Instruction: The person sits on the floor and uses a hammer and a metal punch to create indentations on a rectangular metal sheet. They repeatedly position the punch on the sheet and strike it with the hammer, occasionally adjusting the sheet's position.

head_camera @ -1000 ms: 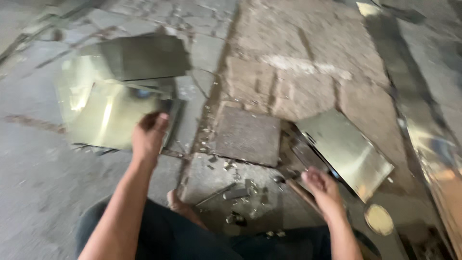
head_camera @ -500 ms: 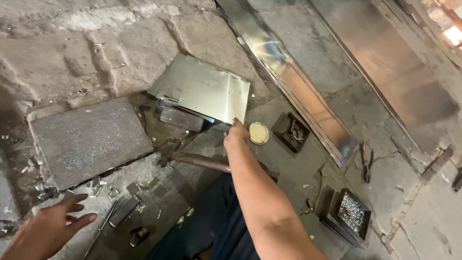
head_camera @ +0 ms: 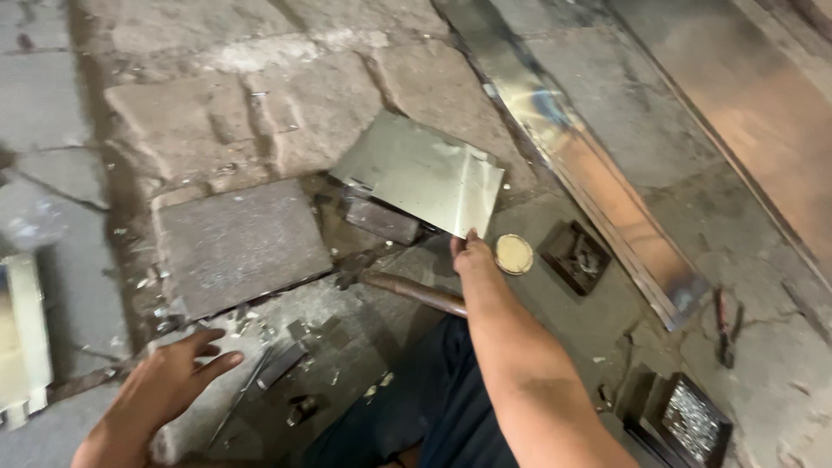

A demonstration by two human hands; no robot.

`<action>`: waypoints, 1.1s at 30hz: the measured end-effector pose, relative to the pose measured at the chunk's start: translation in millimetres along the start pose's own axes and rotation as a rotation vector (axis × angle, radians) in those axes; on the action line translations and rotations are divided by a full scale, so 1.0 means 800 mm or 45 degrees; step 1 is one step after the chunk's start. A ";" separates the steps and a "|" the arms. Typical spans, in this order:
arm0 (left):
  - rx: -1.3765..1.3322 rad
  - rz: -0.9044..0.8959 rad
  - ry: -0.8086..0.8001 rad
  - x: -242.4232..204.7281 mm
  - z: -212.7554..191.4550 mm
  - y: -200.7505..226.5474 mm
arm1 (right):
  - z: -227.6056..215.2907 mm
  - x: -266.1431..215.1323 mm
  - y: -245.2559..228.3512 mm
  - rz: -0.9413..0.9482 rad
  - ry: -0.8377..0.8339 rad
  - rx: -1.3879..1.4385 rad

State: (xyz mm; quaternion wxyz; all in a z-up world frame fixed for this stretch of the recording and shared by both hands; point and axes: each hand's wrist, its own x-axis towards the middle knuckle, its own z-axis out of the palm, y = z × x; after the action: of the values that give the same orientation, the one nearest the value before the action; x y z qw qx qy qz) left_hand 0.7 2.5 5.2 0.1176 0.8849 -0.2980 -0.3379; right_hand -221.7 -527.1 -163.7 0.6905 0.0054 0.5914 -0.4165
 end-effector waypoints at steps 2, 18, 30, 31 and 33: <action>-0.062 -0.010 0.010 0.001 0.003 -0.002 | -0.008 -0.006 -0.003 0.063 -0.065 0.136; 0.013 0.162 0.173 -0.015 -0.007 0.004 | -0.007 -0.096 -0.050 0.244 0.135 1.732; -0.010 0.174 0.176 -0.013 -0.019 0.001 | 0.046 -0.103 -0.104 0.176 -0.120 1.216; 0.000 0.205 0.198 -0.013 -0.025 0.004 | 0.055 -0.104 -0.107 -0.115 -0.099 0.081; 0.087 0.114 0.202 -0.016 -0.036 0.005 | 0.075 -0.121 -0.121 -0.154 -0.459 -0.089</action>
State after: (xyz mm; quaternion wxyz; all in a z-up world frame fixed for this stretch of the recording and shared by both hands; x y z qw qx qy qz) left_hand 10.3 7.5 34.9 0.1257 0.8983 -0.3382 -0.2508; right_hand -225.3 -565.1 -18.9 0.7588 -0.1289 0.4714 -0.4305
